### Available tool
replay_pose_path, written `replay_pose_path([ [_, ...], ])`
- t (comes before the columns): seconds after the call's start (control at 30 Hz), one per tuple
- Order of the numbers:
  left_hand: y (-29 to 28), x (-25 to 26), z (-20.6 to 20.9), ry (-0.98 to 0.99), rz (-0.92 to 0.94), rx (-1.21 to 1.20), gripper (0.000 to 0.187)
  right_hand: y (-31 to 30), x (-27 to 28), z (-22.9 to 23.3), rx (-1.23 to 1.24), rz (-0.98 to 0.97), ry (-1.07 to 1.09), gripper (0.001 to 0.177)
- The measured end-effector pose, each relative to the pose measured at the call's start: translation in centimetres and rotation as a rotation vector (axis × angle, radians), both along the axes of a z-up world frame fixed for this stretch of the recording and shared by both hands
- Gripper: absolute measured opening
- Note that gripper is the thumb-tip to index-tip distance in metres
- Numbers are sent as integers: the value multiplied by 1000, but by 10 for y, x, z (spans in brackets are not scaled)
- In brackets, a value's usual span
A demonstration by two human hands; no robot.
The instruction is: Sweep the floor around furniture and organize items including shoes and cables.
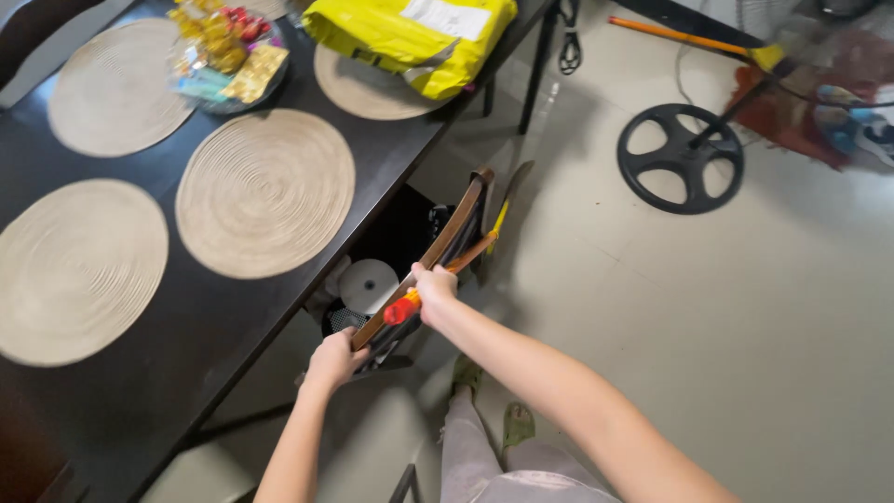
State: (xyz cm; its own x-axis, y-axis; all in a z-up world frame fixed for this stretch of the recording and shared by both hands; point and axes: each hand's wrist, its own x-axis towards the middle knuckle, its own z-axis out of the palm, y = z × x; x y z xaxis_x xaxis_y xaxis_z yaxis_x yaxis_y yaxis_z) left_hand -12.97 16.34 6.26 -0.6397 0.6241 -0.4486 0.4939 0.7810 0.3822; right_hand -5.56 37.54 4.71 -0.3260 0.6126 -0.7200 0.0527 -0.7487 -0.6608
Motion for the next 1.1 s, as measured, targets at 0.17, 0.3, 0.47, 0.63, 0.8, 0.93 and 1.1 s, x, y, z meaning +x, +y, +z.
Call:
replay_pose_path([
  [0.17,-95,11,-16,17,119,-36,49,-77,-4,15,7,131,-103,20],
  [0.3,-155,22,-20,7,234,-89,55,-102,4,36,-88,135,-126,57],
  [0.47,-170,16,-33,140,197,39,60,-92,34,14,-78,71,-110,42],
  [0.63,-23,79,59,625,13,625,41,-55,79,-17,-40,134,-55,12],
  [0.8,113,156,43,-936,695,547,51,14,112,-17,74,115,-18,10],
  [0.93,172,171,33,-1209,874,522,78,66,119,-19,127,225,-80,8],
  [1.1,225,157,13,-1016,875,714,83,115,80,-42,16,202,223,12],
])
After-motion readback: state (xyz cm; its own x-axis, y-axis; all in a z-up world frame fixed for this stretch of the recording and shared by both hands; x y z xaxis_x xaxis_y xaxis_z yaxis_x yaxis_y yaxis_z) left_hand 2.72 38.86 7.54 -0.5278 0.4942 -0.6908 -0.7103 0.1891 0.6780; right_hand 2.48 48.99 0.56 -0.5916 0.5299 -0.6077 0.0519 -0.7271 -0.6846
